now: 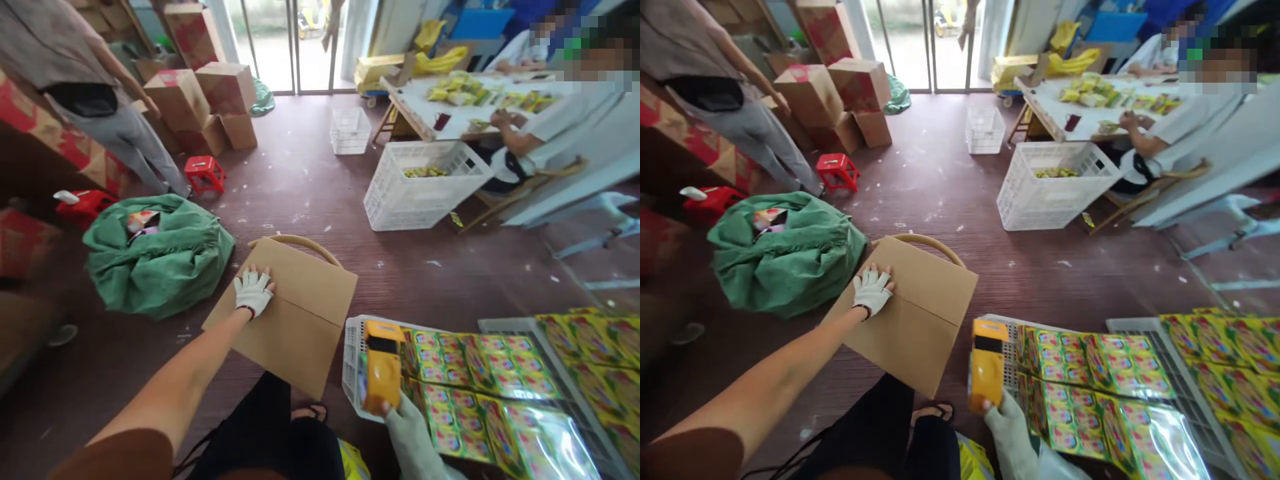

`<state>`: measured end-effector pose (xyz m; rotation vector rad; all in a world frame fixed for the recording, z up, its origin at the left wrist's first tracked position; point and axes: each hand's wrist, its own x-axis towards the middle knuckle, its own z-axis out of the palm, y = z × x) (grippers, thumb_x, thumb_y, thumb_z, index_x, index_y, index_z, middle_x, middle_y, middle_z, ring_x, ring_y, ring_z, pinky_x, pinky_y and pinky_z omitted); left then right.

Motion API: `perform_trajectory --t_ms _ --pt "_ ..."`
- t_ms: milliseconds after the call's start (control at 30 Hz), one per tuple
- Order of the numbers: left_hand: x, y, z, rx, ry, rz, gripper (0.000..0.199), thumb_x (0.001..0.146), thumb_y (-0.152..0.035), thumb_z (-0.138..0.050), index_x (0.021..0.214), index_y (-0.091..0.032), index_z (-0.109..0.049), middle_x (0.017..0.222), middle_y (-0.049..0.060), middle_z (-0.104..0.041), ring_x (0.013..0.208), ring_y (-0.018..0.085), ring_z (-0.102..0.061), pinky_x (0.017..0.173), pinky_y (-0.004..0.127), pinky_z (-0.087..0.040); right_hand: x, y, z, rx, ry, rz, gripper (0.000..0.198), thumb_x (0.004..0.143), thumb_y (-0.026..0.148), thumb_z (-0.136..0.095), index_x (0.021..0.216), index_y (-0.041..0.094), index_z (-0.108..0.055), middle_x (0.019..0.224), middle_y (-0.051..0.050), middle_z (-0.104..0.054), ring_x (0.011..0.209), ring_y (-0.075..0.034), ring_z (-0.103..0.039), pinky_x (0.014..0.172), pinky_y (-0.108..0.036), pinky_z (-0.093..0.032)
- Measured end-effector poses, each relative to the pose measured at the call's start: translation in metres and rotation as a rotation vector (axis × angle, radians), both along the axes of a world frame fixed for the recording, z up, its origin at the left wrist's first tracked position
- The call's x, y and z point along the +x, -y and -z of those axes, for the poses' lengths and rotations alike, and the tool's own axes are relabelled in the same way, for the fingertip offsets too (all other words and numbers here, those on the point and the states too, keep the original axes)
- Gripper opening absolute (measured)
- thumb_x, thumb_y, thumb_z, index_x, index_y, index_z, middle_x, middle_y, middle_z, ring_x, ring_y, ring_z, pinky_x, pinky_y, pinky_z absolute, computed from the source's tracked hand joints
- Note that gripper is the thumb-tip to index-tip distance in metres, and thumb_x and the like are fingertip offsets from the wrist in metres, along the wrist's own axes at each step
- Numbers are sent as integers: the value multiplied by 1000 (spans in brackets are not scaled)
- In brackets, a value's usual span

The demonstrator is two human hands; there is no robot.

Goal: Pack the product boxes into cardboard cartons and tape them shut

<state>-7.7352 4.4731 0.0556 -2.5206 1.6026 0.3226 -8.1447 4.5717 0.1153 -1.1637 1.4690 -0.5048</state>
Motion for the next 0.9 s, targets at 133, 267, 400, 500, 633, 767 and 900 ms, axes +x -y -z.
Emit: perform_trajectory --t_ms 133,267,400,500,633,767,900 --pt "43 3 1 -57 -34 -27 68 92 -54 -44 151 -24 -30 160 17 -12 145 38 -17 112 57 -20 124 70 -14 61 215 -283 47 66 55 -62 92 17 -65 85 -8 -69 76 -22 -60 71 -34 -50" --pt "72 0 5 -117 -333 -165 81 87 -53 -54 153 -17 -24 158 17 -22 140 34 -32 111 42 -32 205 112 -6 64 187 -563 38 63 43 -57 89 16 -65 80 -4 -67 70 -17 -55 67 -29 -46" --pt "90 -5 11 -168 -685 -405 77 86 -48 -57 150 -14 -31 146 13 -47 132 28 -46 109 35 -36 247 139 25 48 159 -754 33 63 40 -54 84 16 -64 77 -3 -63 68 -15 -52 63 -26 -44" --pt "94 -9 15 -235 -734 -524 68 83 -46 -61 142 -16 -46 138 9 -56 125 25 -53 106 32 -41 258 155 47 47 133 -862 31 64 39 -54 83 17 -64 76 -3 -63 69 -15 -52 63 -26 -45" --pt "91 -18 -3 -418 -701 -784 65 96 -55 -23 133 -10 -52 133 13 -58 119 20 -57 100 29 -45 253 169 55 -52 106 -1000 24 66 31 -57 84 18 -66 80 -4 -64 75 -17 -56 68 -27 -48" --pt "83 -15 -53 -224 -901 -780 98 88 -68 8 103 -6 -67 93 16 -71 81 20 -68 73 29 -53 247 173 53 -158 82 -1097 18 66 24 -59 81 19 -67 82 -5 -66 79 -19 -59 73 -30 -49" --pt "76 9 -85 118 -675 -494 81 85 -77 -21 86 -15 -73 89 16 -72 88 28 -68 75 36 -49 247 173 59 -192 51 -1146 16 64 23 -60 78 20 -67 80 -4 -67 78 -19 -59 75 -30 -49"
